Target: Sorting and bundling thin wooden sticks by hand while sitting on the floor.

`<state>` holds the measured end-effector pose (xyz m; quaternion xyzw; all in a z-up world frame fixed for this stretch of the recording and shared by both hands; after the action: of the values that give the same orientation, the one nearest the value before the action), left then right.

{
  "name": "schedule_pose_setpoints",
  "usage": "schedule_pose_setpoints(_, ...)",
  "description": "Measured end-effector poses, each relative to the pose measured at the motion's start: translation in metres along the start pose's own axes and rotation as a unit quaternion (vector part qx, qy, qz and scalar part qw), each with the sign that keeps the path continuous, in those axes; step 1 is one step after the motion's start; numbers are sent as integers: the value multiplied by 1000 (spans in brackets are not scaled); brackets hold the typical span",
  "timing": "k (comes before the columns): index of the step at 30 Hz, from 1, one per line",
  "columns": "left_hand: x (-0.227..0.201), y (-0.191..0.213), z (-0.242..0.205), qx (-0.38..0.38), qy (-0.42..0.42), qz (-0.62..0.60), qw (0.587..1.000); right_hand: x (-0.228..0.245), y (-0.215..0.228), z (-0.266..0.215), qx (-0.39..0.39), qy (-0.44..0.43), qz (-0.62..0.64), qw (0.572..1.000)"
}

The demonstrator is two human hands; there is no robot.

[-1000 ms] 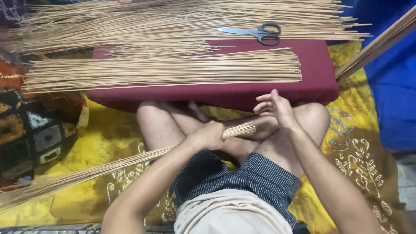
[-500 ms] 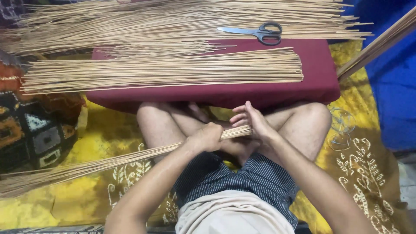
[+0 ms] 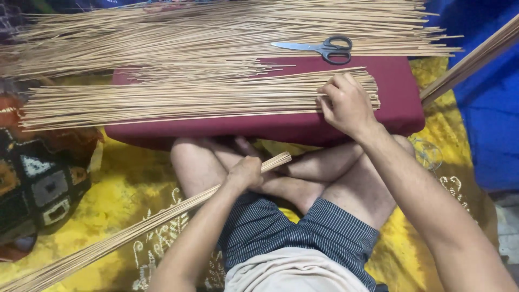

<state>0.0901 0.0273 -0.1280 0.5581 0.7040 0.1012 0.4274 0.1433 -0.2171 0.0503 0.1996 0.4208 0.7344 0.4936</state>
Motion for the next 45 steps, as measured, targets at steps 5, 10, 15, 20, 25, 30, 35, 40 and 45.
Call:
schedule_pose_setpoints(5,5,-8,8,-3,1,-6,1000,4,-17,5,14,-7,3,1000)
schedule_pose_setpoints(10,8,-12,13,1,7,-8,1000,2,-30,6,27,-4,-4,1000)
schedule_pose_setpoints(15,2,-7,3,-6,-6,-16,1000,5,-32,5,18,23,-52,998)
schedule_pose_setpoints(20,3,-9,4,-6,-6,-7,1000,13,-29,7,3,55,-104,993)
schedule_pose_setpoints(25,1,-9,2,-15,-12,0,1000,16,-26,9,-13,73,-124,989)
schedule_pose_setpoints(30,3,-11,4,-20,-13,13,1000,18,-21,6,-42,75,-160,983)
schedule_pose_setpoints(35,3,-14,5,-30,-14,20,999,14,-10,3,-40,82,-172,981)
schedule_pose_setpoints(40,3,-16,4,-42,-27,33,998,9,1,-8,-51,74,-174,981)
schedule_pose_setpoints(45,-9,-14,-14,-19,-6,43,999,2,11,-36,-23,31,-129,991)
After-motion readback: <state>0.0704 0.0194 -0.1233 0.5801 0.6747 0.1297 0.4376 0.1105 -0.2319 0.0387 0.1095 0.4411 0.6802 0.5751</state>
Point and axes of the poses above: each hand's wrist, its own z-axis towards the middle knuckle, its own y-axis out of the back of the hand, x = y × z, the point moved 6 cm from there along z, towards the middle knuckle, and after that the axes turned 14 degrees about -z, right-handed, at the moved point
